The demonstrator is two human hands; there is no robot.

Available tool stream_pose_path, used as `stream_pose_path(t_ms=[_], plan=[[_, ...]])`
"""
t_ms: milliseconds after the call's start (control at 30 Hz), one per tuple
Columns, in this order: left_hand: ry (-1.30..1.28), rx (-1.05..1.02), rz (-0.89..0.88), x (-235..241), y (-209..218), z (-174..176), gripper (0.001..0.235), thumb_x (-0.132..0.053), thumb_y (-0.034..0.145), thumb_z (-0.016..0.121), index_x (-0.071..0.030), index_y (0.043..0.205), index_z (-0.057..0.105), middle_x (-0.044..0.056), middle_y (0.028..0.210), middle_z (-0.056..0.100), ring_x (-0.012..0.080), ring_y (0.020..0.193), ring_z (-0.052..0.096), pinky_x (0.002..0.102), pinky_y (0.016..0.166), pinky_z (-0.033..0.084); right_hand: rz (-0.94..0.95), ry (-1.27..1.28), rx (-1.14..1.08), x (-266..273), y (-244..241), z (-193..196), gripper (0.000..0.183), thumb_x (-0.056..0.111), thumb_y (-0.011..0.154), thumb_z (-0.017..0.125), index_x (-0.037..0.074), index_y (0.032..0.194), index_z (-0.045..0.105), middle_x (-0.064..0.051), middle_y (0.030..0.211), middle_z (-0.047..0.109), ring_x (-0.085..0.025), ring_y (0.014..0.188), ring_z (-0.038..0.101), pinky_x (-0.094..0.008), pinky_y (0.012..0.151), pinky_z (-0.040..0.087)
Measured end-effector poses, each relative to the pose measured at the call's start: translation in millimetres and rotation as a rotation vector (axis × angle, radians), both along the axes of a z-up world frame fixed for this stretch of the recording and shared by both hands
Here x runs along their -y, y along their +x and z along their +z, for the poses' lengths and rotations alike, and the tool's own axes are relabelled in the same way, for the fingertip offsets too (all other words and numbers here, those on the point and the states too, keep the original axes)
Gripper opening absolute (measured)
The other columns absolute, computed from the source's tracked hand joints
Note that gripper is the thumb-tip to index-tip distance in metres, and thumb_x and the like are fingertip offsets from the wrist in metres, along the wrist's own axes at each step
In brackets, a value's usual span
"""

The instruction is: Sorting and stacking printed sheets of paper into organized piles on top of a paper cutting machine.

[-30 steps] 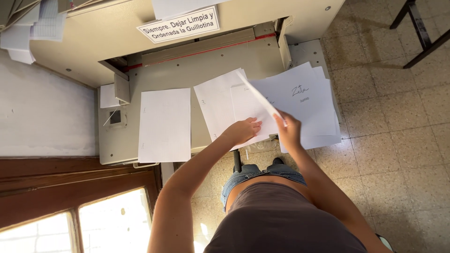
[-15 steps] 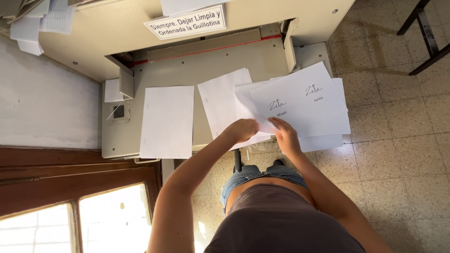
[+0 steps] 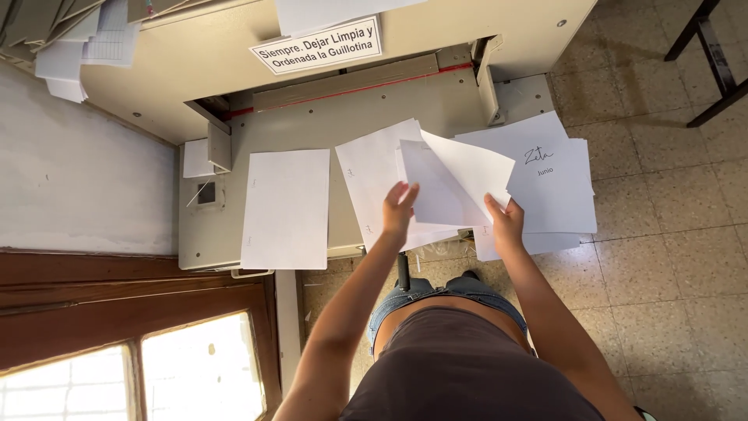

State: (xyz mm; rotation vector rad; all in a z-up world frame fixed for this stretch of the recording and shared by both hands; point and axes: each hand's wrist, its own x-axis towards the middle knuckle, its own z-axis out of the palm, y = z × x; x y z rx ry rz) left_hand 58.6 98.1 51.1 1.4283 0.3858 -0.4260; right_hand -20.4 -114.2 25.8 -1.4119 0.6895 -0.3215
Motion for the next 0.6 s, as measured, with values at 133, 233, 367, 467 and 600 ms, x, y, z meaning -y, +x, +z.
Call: stream_pose_path(t_ms=[133, 233, 367, 467, 600], plan=[[-0.132, 0.043, 0.024, 22, 19, -102, 0.037, -0.034, 0.097, 0.078, -0.004, 0.119, 0.074, 0.015, 0.097, 0.076, 0.0203, 0.086, 0.074, 0.032, 0.074, 0.063, -0.040, 0.025, 0.025, -12, 4, 8, 0.025, 0.030, 0.093, 0.083, 0.012, 0.108, 0.074, 0.001, 0.097, 0.074, -0.005, 0.089, 0.064, -0.028, 0.084, 0.055], [-0.113, 0.128, -0.116, 36, -6, -3, 0.067, -0.054, 0.104, 0.062, 0.001, 0.141, 0.058, 0.029, 0.143, 0.055, 0.0394, 0.139, 0.046, 0.050, 0.116, 0.040, -0.070, 0.081, 0.041, -14, 7, -4, 0.025, 0.027, 0.092, 0.083, 0.011, 0.110, 0.074, 0.000, 0.097, 0.074, -0.006, 0.089, 0.066, -0.029, 0.084, 0.056], [0.052, 0.388, -0.409, 62, -35, 95, 0.075, -0.056, 0.105, 0.044, -0.004, 0.158, 0.032, 0.028, 0.162, 0.026, 0.0482, 0.147, 0.030, 0.058, 0.124, 0.028, -0.124, 0.130, 0.071, -22, 11, 8, 0.028, 0.028, 0.093, 0.083, 0.012, 0.113, 0.073, 0.000, 0.097, 0.073, -0.007, 0.089, 0.067, -0.028, 0.085, 0.055], [0.119, 0.432, -0.489, 82, -36, 79, 0.071, -0.053, 0.107, 0.038, -0.017, 0.164, 0.016, 0.024, 0.170, 0.005, 0.0510, 0.148, 0.024, 0.061, 0.123, 0.027, -0.110, 0.160, 0.110, -19, 8, 15, 0.027, 0.023, 0.093, 0.082, 0.010, 0.115, 0.074, -0.002, 0.100, 0.074, -0.009, 0.093, 0.068, -0.031, 0.087, 0.056], [0.051, 0.308, -0.417, 88, -34, 95, 0.091, -0.064, 0.096, 0.050, -0.025, 0.166, 0.006, 0.020, 0.171, -0.003, 0.0544, 0.147, 0.021, 0.068, 0.120, 0.026, -0.080, 0.201, 0.135, -17, 4, 2, 0.026, 0.018, 0.094, 0.078, 0.007, 0.117, 0.072, -0.003, 0.100, 0.073, -0.010, 0.096, 0.068, -0.033, 0.089, 0.056]])
